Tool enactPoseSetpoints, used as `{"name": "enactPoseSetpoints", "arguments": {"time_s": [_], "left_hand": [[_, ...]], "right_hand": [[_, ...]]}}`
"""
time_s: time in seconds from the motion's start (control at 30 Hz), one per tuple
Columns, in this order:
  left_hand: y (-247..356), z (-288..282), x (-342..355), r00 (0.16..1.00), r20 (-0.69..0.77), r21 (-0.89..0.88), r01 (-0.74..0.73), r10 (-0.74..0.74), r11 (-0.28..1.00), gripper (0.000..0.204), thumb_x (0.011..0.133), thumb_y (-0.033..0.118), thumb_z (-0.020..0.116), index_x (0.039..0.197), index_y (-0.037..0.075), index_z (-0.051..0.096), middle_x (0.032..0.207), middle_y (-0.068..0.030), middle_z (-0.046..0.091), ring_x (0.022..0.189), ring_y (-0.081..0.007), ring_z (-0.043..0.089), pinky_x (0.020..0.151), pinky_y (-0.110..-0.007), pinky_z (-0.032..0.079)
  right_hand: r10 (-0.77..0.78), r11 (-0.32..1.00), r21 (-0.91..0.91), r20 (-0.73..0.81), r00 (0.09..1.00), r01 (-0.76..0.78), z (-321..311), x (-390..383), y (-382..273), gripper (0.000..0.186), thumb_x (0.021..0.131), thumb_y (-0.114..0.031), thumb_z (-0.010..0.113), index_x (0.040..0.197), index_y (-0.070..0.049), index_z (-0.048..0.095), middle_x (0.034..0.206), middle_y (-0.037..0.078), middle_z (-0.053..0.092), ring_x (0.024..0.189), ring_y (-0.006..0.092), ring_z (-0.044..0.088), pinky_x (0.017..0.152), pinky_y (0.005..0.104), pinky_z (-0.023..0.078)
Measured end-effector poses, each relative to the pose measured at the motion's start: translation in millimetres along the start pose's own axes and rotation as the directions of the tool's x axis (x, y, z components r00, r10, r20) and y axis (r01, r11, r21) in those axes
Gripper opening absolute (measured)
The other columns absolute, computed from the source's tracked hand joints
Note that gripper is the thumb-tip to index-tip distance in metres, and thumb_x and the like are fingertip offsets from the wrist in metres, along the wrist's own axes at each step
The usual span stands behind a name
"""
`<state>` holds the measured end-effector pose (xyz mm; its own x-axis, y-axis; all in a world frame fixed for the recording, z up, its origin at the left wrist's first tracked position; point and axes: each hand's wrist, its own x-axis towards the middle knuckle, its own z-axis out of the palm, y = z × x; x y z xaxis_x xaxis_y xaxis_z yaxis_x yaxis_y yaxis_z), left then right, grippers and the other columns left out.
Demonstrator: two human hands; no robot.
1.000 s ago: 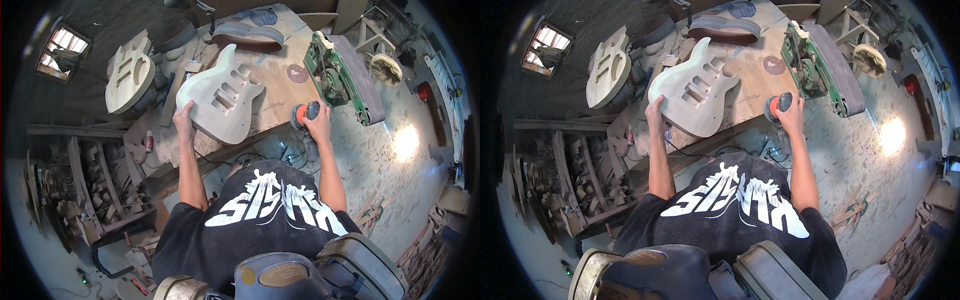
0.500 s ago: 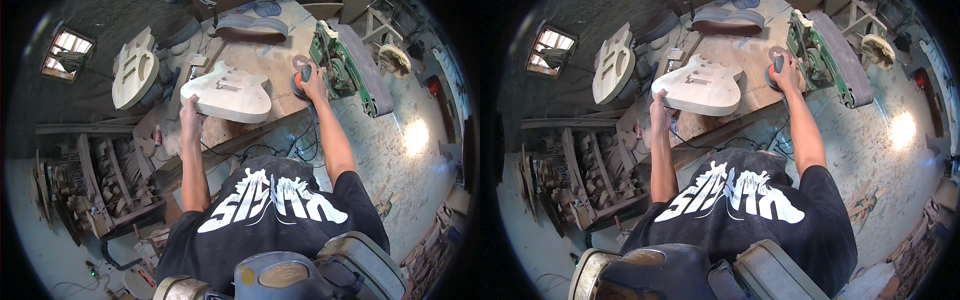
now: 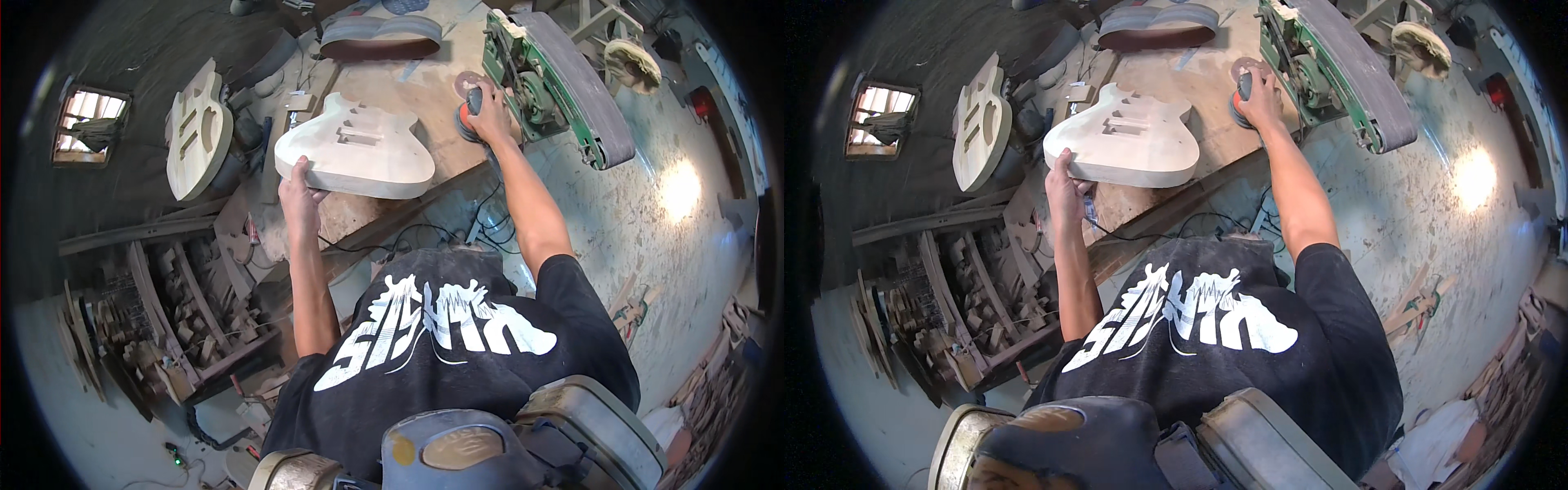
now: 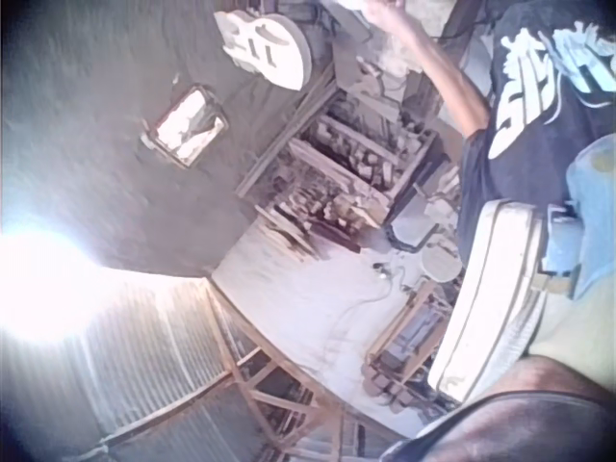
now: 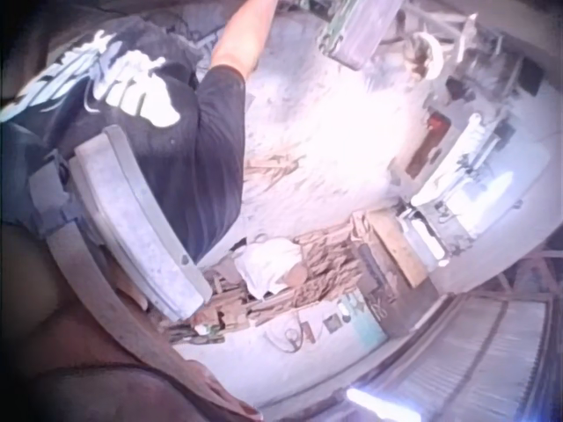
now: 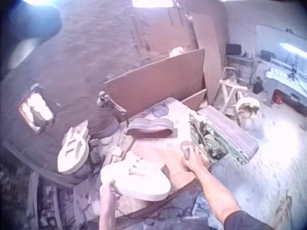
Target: The person picks up a wooden guitar body, turns it over by hand, and then sands the surface using an orbital sander.
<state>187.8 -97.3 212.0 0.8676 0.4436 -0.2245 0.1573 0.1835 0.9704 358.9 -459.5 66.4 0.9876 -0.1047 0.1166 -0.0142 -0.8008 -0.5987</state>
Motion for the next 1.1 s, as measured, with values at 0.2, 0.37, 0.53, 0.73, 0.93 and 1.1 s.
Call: {"name": "enactPoseSetpoints", "arguments": {"time_s": [0.2,0.37,0.53,0.73,0.93,1.1], "left_hand": [[13.2,7.9,5.8,0.999,0.035,0.026,0.012,-0.013,1.000,0.046,0.103,0.032,0.064,0.124,-0.010,0.059,0.106,-0.0170,0.071,0.081,-0.0216,0.076,0.066,-0.031,0.064],[24.0,14.5,8.0,0.998,0.038,0.073,0.040,-0.043,0.997,0.044,0.103,0.029,0.064,0.125,-0.009,0.057,0.103,-0.0146,0.069,0.073,-0.0154,0.071,0.058,-0.026,0.058],[29.6,10.4,21.7,0.997,0.074,0.119,-0.011,0.002,0.993,0.048,0.103,0.030,0.065,0.126,-0.012,0.059,0.106,-0.0186,0.075,0.074,-0.0192,0.077,0.058,-0.025,0.064],[45.0,30.0,17.4,0.996,0.087,0.097,-0.007,-0.002,0.995,0.051,0.102,0.028,0.066,0.126,-0.015,0.057,0.113,-0.0217,0.070,0.090,-0.0257,0.077,0.073,-0.036,0.066],[50.1,43.2,31.5,0.992,0.126,0.114,-0.030,0.015,0.993,0.050,0.102,0.032,0.066,0.126,-0.012,0.059,0.106,-0.0196,0.074,0.077,-0.0217,0.078,0.064,-0.028,0.066],[47.9,29.8,50.9,0.988,0.155,0.164,-0.036,0.011,0.986,0.050,0.103,0.032,0.065,0.130,-0.010,0.059,0.111,-0.0186,0.071,0.087,-0.0241,0.077,0.069,-0.034,0.066]], "right_hand": [[-0.020,1.000,0.014,0.008,1.000,0.020,1.3,6.3,5.8,0.080,0.078,-0.013,0.078,0.149,-0.025,0.043,0.144,0.025,0.046,0.121,0.0567,0.058,0.099,0.0612,0.053],[0.004,1.000,-0.024,0.043,0.999,-0.003,2.1,7.1,5.2,0.079,0.078,-0.013,0.078,0.149,-0.025,0.044,0.143,0.025,0.047,0.120,0.0553,0.058,0.097,0.0613,0.053],[-0.006,1.000,-0.012,0.054,0.999,0.006,5.0,8.1,3.5,0.080,0.078,-0.013,0.078,0.149,-0.026,0.044,0.146,0.023,0.045,0.121,0.0551,0.058,0.097,0.0611,0.054],[-0.001,0.997,-0.077,0.126,0.992,0.011,9.0,13.9,7.3,0.082,0.079,-0.014,0.078,0.151,-0.029,0.042,0.153,0.020,0.038,0.125,0.0550,0.055,0.100,0.0610,0.052],[-0.116,0.985,-0.134,-0.071,0.991,0.106,5.0,3.3,4.3,0.079,0.086,-0.031,0.078,0.156,-0.020,0.043,0.160,0.022,0.038,0.137,0.0529,0.048,0.114,0.0567,0.043],[-0.340,0.793,0.606,0.356,0.871,0.062,-1.6,-52.8,-77.4,0.076,0.108,-0.059,0.045,0.153,0.002,0.049,0.158,0.028,0.046,0.151,0.0395,0.040,0.125,0.0453,0.031]]}}
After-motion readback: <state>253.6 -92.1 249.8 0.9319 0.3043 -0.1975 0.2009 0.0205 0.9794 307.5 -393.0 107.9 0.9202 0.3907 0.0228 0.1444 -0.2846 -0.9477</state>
